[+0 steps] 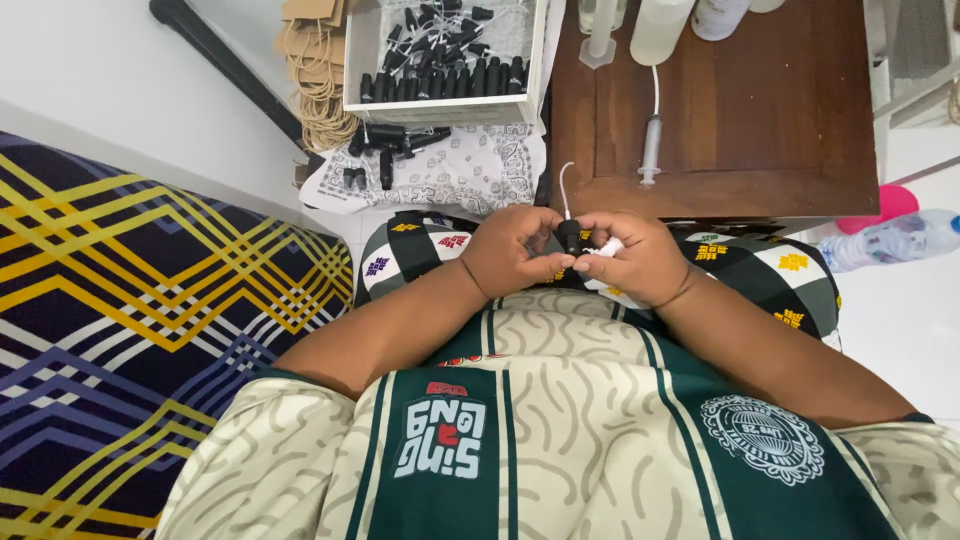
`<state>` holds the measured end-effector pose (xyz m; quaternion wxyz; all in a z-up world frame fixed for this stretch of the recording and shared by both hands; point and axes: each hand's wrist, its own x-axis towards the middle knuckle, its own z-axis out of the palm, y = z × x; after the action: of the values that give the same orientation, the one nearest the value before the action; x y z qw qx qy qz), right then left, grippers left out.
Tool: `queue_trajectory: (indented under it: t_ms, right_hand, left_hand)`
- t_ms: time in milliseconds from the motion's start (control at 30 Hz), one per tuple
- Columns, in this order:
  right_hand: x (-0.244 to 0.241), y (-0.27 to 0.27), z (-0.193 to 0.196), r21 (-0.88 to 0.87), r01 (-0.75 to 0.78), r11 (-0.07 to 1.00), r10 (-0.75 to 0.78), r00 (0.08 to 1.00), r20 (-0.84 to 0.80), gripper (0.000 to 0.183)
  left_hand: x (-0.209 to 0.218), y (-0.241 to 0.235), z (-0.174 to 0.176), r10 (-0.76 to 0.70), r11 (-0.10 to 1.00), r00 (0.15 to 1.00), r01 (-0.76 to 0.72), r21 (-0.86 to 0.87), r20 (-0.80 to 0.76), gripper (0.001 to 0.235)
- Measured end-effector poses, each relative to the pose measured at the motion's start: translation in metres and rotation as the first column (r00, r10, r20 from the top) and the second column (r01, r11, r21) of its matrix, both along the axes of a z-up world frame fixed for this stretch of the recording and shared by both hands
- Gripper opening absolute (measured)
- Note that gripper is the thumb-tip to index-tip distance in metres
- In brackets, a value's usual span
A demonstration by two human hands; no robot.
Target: Assembling small perfume bottles by attaching sprayer heads to the tubes.
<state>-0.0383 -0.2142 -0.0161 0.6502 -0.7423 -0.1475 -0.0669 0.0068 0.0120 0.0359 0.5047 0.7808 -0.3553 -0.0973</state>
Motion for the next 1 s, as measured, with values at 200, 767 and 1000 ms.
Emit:
queue_trajectory:
  t_ms: [200,767,1000]
  right_hand:
    - [0.001,-0.006,-0.021,-0.033,-0.031,0.999,0.029,0.998,-0.065,0.043]
    - [0.002,-0.001,-0.024,-0.159,0.028,0.987,-0.047,0.992,-0.118,0.027]
    - [0.004,0.001,-0.019,-0.178,0.041,0.983,-0.044,0.999,-0.012,0.025]
  left_hand:
    - [0.005,0.005,-0.014,-0.062,0.996,0.998,0.063,0.059,-0.016,0.044]
    - [-0.002,0.002,-0.008,0.005,0.995,0.993,0.006,0.096,-0.114,0.045]
    - [0.001,0.002,-0.018,0.023,0.991,0.998,-0.016,0.129,-0.050,0.047]
